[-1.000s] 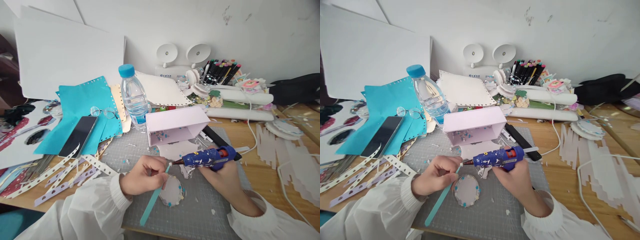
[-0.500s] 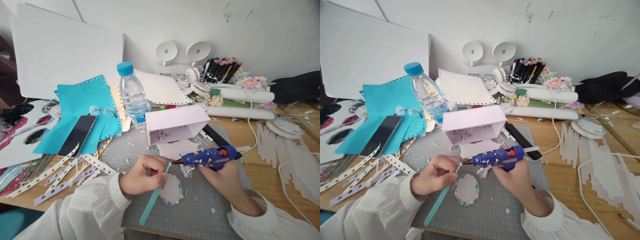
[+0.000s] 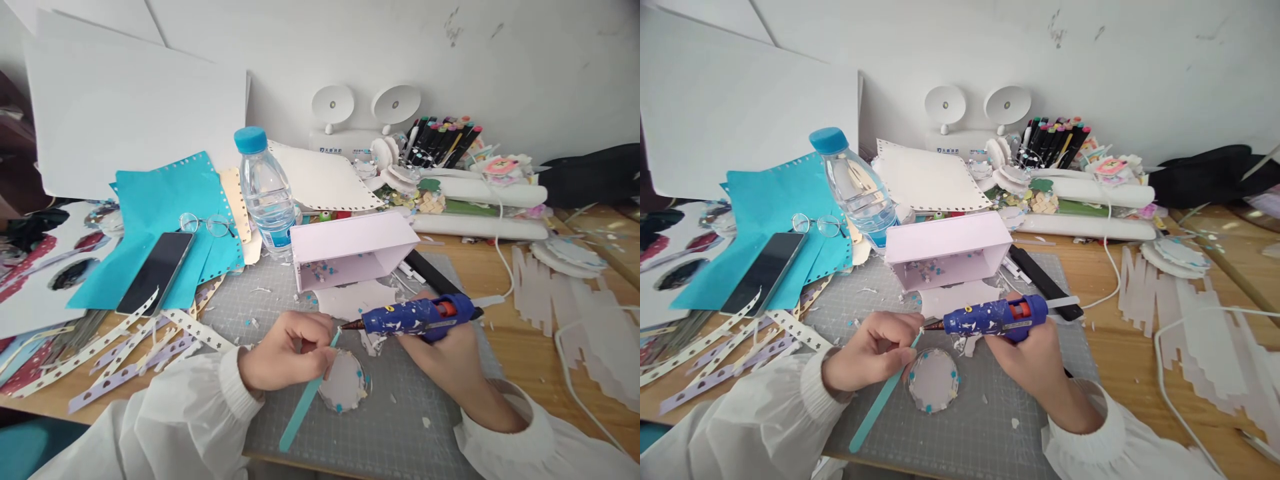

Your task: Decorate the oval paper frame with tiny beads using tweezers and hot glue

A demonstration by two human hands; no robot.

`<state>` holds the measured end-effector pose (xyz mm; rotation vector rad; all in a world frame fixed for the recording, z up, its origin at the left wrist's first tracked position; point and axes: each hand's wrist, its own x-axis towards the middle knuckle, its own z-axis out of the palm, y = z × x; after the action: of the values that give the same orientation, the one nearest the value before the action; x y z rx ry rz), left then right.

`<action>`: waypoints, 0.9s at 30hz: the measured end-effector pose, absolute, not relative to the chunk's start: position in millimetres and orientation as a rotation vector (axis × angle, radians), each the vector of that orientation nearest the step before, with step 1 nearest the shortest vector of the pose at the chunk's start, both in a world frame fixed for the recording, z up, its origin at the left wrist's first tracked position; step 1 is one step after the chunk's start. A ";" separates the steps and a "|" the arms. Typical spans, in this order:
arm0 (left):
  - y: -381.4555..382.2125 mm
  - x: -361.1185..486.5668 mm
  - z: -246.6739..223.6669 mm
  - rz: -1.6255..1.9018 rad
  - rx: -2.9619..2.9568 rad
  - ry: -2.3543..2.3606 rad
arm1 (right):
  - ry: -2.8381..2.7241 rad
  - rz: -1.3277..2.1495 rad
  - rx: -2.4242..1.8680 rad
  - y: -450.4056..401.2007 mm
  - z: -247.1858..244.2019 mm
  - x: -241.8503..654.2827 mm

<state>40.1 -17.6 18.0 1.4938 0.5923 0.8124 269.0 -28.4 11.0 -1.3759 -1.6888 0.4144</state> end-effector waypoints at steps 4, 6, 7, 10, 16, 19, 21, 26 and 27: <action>-17.7 40.3 17.9 0.817 1.491 0.590 | -1.709 0.383 -1.374 -27.9 12.4 269.6; -17.7 40.6 18.1 0.818 1.498 0.584 | -1.712 0.374 -1.368 -27.9 13.2 269.4; -17.8 40.7 18.2 0.816 1.501 0.581 | -1.714 0.371 -1.363 -28.0 13.5 269.4; -17.7 40.7 18.2 0.798 1.498 0.590 | -1.724 0.369 -1.349 -28.2 12.5 270.1; -17.5 40.4 18.4 0.788 1.496 0.620 | -1.779 0.294 -1.319 -28.5 8.1 274.8; -17.1 40.5 18.8 0.792 1.502 0.611 | -1.711 0.237 -1.360 -29.5 7.3 276.7; -16.9 40.4 18.7 0.791 1.501 0.621 | -1.629 0.191 -1.403 -28.9 6.8 280.1; -16.7 40.1 17.9 0.778 1.476 0.628 | -1.219 -0.083 -1.687 -15.4 8.1 309.4; -16.8 40.1 17.8 0.778 1.477 0.625 | -1.150 -0.096 -1.784 -11.0 8.4 319.9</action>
<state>40.1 -16.8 17.8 1.4773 0.6253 0.7779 319.9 -11.0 8.4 -1.7844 -1.1505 -0.0962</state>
